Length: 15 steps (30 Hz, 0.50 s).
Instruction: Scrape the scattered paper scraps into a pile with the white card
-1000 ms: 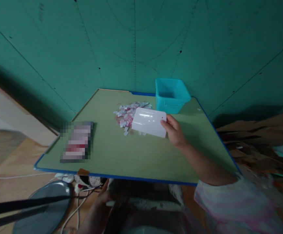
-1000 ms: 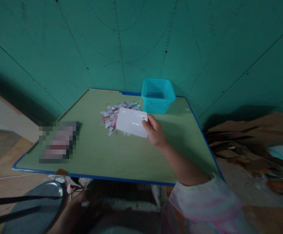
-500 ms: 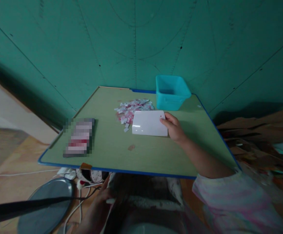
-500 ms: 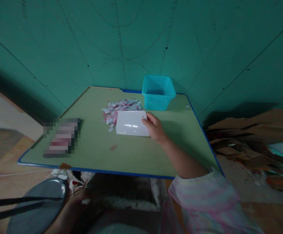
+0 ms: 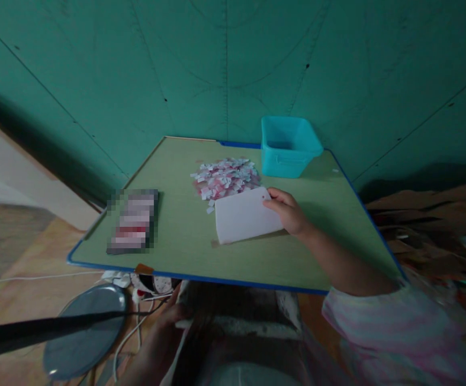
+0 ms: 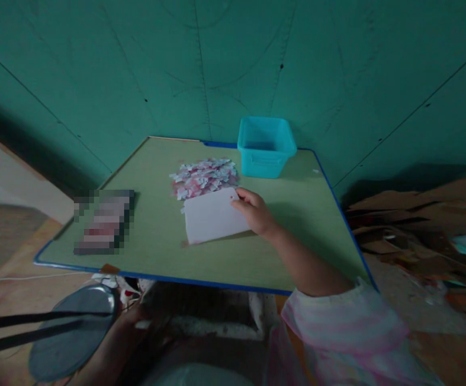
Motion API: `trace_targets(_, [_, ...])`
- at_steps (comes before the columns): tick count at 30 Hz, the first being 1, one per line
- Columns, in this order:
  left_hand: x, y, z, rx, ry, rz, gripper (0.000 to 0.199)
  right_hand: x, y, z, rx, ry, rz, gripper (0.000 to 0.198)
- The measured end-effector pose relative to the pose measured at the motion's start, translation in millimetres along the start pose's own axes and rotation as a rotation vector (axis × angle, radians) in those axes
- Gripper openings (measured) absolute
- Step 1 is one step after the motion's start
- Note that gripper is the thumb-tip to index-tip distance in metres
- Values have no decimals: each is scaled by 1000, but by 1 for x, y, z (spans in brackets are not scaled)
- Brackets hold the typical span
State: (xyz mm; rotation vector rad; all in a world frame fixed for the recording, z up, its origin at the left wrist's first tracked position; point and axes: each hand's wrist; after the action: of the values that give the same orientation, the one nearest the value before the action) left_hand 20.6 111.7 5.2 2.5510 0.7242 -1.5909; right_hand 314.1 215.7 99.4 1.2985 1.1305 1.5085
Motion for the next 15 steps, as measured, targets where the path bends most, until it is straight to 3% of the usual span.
trace_targets(2, [-1,4,-3,-43,-52,3,42,-1,1,-1,24,38,-16,10])
trace_targets(5, [-1,13,-4,-76,-92,-135,46,-1,1,-2,45,16,16,10])
trace_targets(9, [0,23,-3,-14,-47,-242,45,2,-1,0,34,2,55,14])
trace_targets(15, [-6,22,-1,20,3,-266,46,-3,-8,-7,-40,206,0,19])
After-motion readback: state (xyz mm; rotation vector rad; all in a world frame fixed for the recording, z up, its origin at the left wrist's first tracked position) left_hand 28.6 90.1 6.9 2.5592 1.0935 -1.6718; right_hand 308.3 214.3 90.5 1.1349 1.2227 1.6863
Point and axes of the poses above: each hand's wrist, its own x-axis towards the middle knuckle, its own z-axis out of the back of the hand, y = z × x, and after that the axes turned 14 degrees about z, right-handed
